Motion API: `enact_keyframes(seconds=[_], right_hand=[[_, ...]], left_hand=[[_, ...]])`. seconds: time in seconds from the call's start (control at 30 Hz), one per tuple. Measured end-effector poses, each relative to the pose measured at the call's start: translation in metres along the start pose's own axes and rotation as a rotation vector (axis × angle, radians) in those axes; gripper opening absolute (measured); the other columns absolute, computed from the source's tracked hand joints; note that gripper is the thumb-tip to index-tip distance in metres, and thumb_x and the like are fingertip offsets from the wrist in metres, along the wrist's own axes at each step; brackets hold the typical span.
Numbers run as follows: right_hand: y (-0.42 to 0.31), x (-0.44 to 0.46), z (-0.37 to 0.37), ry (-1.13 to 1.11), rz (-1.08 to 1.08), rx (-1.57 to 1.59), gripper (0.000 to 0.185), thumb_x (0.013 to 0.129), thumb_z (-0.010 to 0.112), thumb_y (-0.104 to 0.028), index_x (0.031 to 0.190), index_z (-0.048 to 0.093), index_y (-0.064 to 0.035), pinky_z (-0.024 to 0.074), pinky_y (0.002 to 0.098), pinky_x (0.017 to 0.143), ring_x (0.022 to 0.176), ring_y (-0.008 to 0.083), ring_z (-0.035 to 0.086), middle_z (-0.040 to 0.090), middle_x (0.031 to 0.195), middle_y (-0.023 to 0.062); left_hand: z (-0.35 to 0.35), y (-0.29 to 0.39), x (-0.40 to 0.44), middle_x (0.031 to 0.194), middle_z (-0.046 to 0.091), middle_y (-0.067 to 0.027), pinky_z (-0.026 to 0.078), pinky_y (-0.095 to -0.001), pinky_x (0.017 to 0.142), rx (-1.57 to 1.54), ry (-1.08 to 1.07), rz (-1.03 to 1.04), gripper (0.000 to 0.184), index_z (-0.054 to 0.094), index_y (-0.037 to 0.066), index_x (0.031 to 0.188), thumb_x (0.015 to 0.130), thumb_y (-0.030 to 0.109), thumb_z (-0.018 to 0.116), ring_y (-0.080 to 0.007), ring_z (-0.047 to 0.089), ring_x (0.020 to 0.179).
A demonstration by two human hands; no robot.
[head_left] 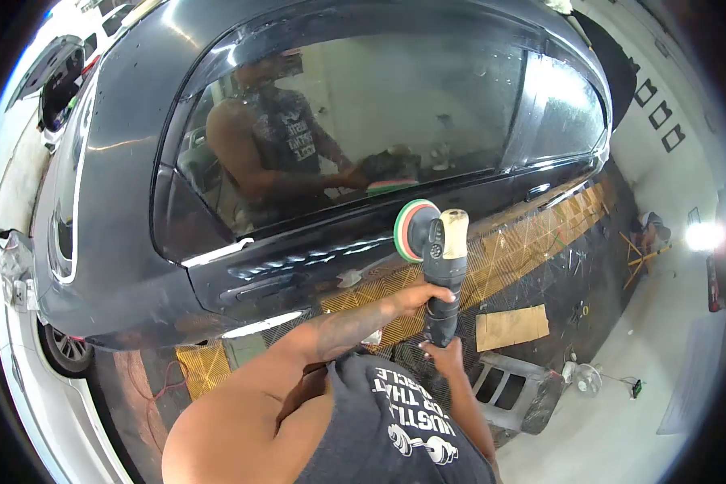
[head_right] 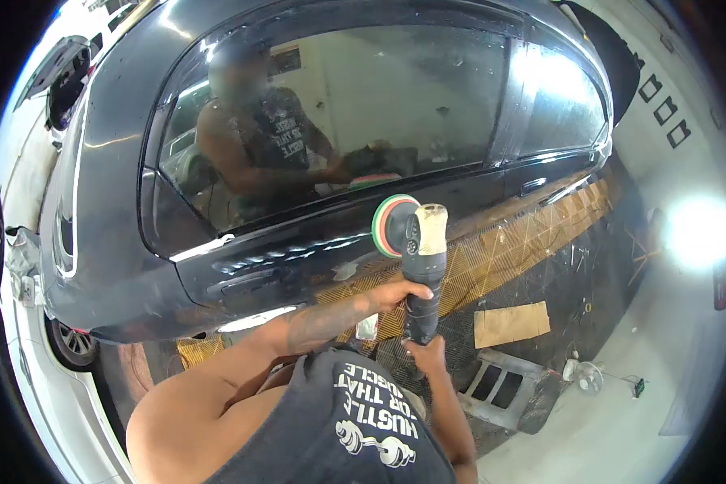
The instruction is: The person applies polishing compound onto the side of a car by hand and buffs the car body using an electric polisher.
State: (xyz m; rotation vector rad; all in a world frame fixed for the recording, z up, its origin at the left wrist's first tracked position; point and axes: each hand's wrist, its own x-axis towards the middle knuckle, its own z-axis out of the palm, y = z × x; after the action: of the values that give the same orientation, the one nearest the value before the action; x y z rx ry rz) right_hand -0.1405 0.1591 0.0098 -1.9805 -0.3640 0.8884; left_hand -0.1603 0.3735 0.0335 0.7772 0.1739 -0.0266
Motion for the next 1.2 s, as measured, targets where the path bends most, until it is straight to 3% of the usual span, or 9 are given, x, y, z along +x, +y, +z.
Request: enact_keyframes(seconds=[0.07, 0.2, 0.4, 0.5, 0.73, 0.8, 0.9, 1.13, 1.2], right_hand=[[-0.019, -0.005, -0.024, -0.052, 0.035, -0.078, 0.018, 0.074, 0.081, -0.008, 0.081, 0.067, 0.0002, 0.0483, 0.0289, 0.052, 0.055, 0.0125, 0.061, 0.068, 0.072, 0.0045], [-0.090, -0.026, -0.056, -0.102, 0.058, -0.314, 0.020, 0.072, 0.081, -0.010, 0.082, 0.067, 0.0003, 0.0498, 0.0306, 0.054, 0.056, 0.0144, 0.063, 0.068, 0.071, 0.0060], [-0.183, -0.053, -0.059, -0.211, 0.075, -0.534, 0.020, 0.072, 0.079, -0.015, 0.078, 0.067, 0.0007, 0.0512, 0.0334, 0.056, 0.056, 0.0163, 0.065, 0.067, 0.064, 0.0079], [-0.200, -0.055, -0.056, -0.375, 0.077, -0.654, 0.024, 0.073, 0.081, -0.017, 0.083, 0.068, 0.0000, 0.0521, 0.0347, 0.058, 0.057, 0.0167, 0.065, 0.067, 0.065, 0.0082], [-0.234, -0.060, -0.033, -0.626, -0.089, -0.665, 0.028, 0.077, 0.082, -0.019, 0.090, 0.069, 0.0016, 0.0523, 0.0306, 0.057, 0.061, 0.0130, 0.065, 0.070, 0.074, 0.0064], [-0.228, -0.058, -0.044, -0.713, 0.016, -0.333, 0.030, 0.082, 0.078, -0.021, 0.100, 0.068, 0.0024, 0.0538, 0.0297, 0.061, 0.069, 0.0126, 0.066, 0.072, 0.085, 0.0069], [-0.241, -0.068, -0.046, -0.756, 0.104, -0.327, 0.035, 0.087, 0.075, -0.023, 0.112, 0.066, 0.0008, 0.0550, 0.0300, 0.064, 0.069, 0.0129, 0.066, 0.073, 0.092, 0.0060], [-0.278, -0.086, -0.017, -0.761, 0.094, -0.396, 0.033, 0.090, 0.073, -0.024, 0.111, 0.065, 0.0015, 0.0547, 0.0291, 0.062, 0.068, 0.0120, 0.066, 0.073, 0.090, 0.0061], [-0.283, -0.084, -0.006, -0.831, -0.033, -0.470, 0.033, 0.090, 0.073, -0.024, 0.109, 0.065, 0.0018, 0.0544, 0.0288, 0.062, 0.068, 0.0119, 0.066, 0.072, 0.087, 0.0056]], left_hand=[[0.020, 0.016, -0.006, 0.106, 0.069, -0.0085, 0.053, -0.0382, 0.091, -0.003, 0.060, 0.057, 0.046, 0.063, 0.004, 0.119, 0.078, 0.016, 0.079, -0.0209, 0.067, 0.097], [0.033, 0.037, -0.019, 0.111, 0.069, -0.0098, 0.053, -0.0416, 0.096, -0.131, 0.044, -0.021, 0.046, 0.061, 0.005, 0.121, 0.081, 0.019, 0.077, -0.0234, 0.067, 0.104], [0.053, 0.063, -0.068, 0.103, 0.070, -0.0085, 0.057, -0.0375, 0.088, -0.360, 0.108, 0.099, 0.039, 0.063, 0.004, 0.115, 0.082, 0.021, 0.076, -0.0198, 0.070, 0.093], [0.055, 0.064, -0.099, 0.108, 0.069, -0.0101, 0.057, -0.0377, 0.094, -0.440, 0.157, 0.167, 0.037, 0.060, 0.003, 0.118, 0.086, 0.017, 0.071, -0.0218, 0.070, 0.099], [0.058, 0.091, -0.162, 0.104, 0.071, -0.0095, 0.056, -0.0368, 0.095, -0.563, 0.264, 0.272, 0.028, 0.064, 0.002, 0.112, 0.088, 0.013, 0.069, -0.0204, 0.071, 0.097], [0.059, 0.095, -0.166, 0.104, 0.071, -0.0089, 0.057, -0.0365, 0.094, -0.599, 0.288, 0.301, 0.027, 0.064, 0.002, 0.111, 0.088, 0.014, 0.069, -0.0203, 0.071, 0.096], [0.060, 0.099, -0.161, 0.103, 0.072, -0.0080, 0.057, -0.0372, 0.093, -0.630, 0.239, 0.256, 0.026, 0.064, 0.003, 0.111, 0.088, 0.014, 0.069, -0.0201, 0.071, 0.095], [0.058, 0.112, -0.195, 0.105, 0.071, -0.0077, 0.057, -0.0384, 0.092, -0.663, 0.253, 0.344, 0.028, 0.063, 0.003, 0.113, 0.088, 0.014, 0.069, -0.0199, 0.070, 0.096], [0.054, 0.111, -0.209, 0.106, 0.070, -0.0085, 0.056, -0.0391, 0.093, -0.696, 0.303, 0.360, 0.029, 0.062, 0.003, 0.114, 0.088, 0.014, 0.068, -0.0205, 0.069, 0.097]])
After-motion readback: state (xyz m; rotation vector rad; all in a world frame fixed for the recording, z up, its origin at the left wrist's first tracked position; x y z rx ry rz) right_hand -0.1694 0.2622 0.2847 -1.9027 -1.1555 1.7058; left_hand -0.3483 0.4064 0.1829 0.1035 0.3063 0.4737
